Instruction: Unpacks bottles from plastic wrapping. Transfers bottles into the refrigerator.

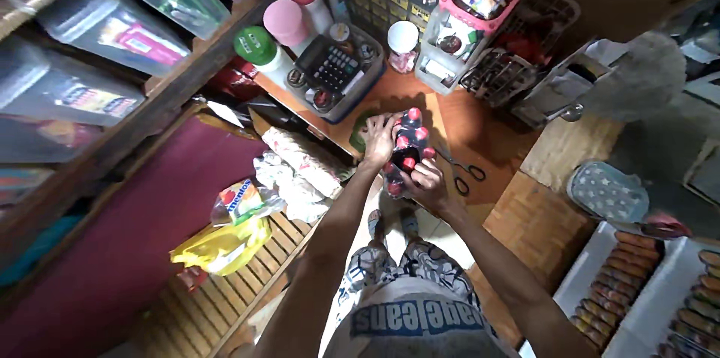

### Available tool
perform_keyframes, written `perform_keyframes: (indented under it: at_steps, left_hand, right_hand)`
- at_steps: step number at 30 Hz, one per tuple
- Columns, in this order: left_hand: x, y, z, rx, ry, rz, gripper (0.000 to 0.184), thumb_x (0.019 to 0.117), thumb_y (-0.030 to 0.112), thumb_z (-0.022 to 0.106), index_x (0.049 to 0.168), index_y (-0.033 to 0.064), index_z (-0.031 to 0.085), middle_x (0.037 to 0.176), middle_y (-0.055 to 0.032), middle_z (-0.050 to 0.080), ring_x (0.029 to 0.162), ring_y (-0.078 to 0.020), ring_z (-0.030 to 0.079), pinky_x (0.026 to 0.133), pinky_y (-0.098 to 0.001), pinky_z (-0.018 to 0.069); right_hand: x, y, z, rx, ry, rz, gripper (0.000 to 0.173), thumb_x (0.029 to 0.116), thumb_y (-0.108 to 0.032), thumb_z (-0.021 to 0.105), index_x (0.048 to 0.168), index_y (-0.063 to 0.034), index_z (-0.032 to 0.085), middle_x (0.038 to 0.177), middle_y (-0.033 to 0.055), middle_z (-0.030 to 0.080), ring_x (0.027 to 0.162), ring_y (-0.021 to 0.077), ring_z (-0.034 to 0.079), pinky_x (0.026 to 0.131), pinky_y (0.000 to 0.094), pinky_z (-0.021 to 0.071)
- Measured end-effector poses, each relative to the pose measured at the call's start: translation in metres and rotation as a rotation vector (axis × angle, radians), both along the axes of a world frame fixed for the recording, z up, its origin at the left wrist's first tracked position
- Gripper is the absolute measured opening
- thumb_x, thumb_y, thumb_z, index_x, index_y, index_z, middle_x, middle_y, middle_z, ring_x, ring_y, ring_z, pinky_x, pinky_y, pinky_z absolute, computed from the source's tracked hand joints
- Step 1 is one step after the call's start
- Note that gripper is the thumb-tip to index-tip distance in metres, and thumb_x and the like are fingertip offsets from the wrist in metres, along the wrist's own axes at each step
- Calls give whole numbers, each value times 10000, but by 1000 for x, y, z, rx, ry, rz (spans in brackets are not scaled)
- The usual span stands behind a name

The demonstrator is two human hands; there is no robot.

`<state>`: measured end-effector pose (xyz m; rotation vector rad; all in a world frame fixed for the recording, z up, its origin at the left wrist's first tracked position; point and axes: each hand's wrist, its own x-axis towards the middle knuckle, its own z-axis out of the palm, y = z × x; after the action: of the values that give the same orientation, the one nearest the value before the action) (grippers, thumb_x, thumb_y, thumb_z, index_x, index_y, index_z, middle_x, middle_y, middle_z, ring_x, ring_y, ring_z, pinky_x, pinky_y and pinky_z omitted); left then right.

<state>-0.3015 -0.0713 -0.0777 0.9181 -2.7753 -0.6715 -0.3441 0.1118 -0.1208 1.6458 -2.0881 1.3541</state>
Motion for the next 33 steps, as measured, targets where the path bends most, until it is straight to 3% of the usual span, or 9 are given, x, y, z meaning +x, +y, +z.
perform_keyframes:
  at_steps: [2, 5, 7, 10, 13, 16, 20, 25, 33]
  left_hand:
    - [3, 1, 2, -74, -2, -31, 356, 1086, 337, 472, 1418, 313, 597, 1454, -77, 568, 1356, -406, 469, 1006, -671, 366]
    - [32, 20, 31, -136, 64, -266, 333, 1054, 336, 553, 1326, 169, 647, 1371, -165, 589, 1284, -437, 507, 1004, -656, 413]
    - [38, 29, 46, -63, -59, -455, 265, 1008, 256, 642, 1229, 133, 720, 1251, -149, 673, 1206, -374, 594, 1012, -563, 470]
    - [35, 38, 49, 7, -423, -549, 355, 999, 105, 619, 1352, 71, 643, 1330, -208, 631, 1278, -398, 574, 1062, -555, 465]
    - [20, 36, 58, 49, -528, -571, 344, 1000, 184, 640, 1329, 85, 654, 1269, -235, 649, 1183, -431, 623, 970, -603, 506]
    - [16, 25, 65, 197, -460, -573, 311, 990, 190, 669, 1280, 81, 687, 1167, -233, 701, 1089, -424, 672, 949, -625, 506]
    - [17, 38, 74, 29, -603, -557, 348, 932, 43, 657, 1280, 70, 668, 1146, -246, 693, 1064, -462, 663, 884, -653, 514]
    - [23, 41, 53, -192, -363, -376, 430, 951, -30, 617, 1367, 72, 584, 1322, -255, 583, 1104, -461, 646, 838, -594, 567]
    - [22, 27, 44, -38, -250, -226, 461, 929, -66, 614, 1362, 93, 615, 1325, -280, 607, 1010, -531, 661, 795, -684, 542]
  right_hand:
    - [2, 10, 4, 0, -101, 16, 335, 960, -204, 673, 678, -23, 669, 693, 109, 643, 756, 261, 651, 765, 393, 555]
    - [-1, 32, 9, 91, -321, -94, 205, 953, -156, 640, 940, -26, 797, 1051, 127, 756, 1059, 260, 683, 995, 415, 520]
    - [-6, 38, 8, 113, -425, -151, 207, 957, -129, 625, 1004, 3, 777, 1172, 168, 714, 1144, 279, 660, 1034, 419, 514]
    - [-4, 39, 12, 147, -425, -153, 233, 931, -79, 639, 1108, 54, 710, 1252, 221, 671, 1219, 355, 619, 1063, 482, 484]
    - [1, 30, 26, 240, -417, -150, 342, 937, -33, 593, 1264, 40, 659, 1439, 213, 562, 1361, 368, 516, 1148, 508, 409]
    - [5, 25, 28, 322, -332, -173, 374, 943, -26, 552, 1300, -2, 658, 1447, 175, 576, 1338, 371, 532, 1132, 515, 404]
    - [12, 17, 42, 542, -344, -171, 433, 939, -30, 545, 1362, -56, 637, 1453, 135, 575, 1374, 393, 465, 1131, 564, 357]
    - [14, 16, 62, 788, -270, -153, 533, 993, -446, 591, 1332, -37, 639, 1435, 138, 571, 1405, 368, 424, 1142, 548, 338]
    - [4, 20, 74, 828, -242, 115, 503, 940, -355, 723, 1292, -5, 640, 1288, 211, 628, 1273, 408, 538, 1117, 619, 327]
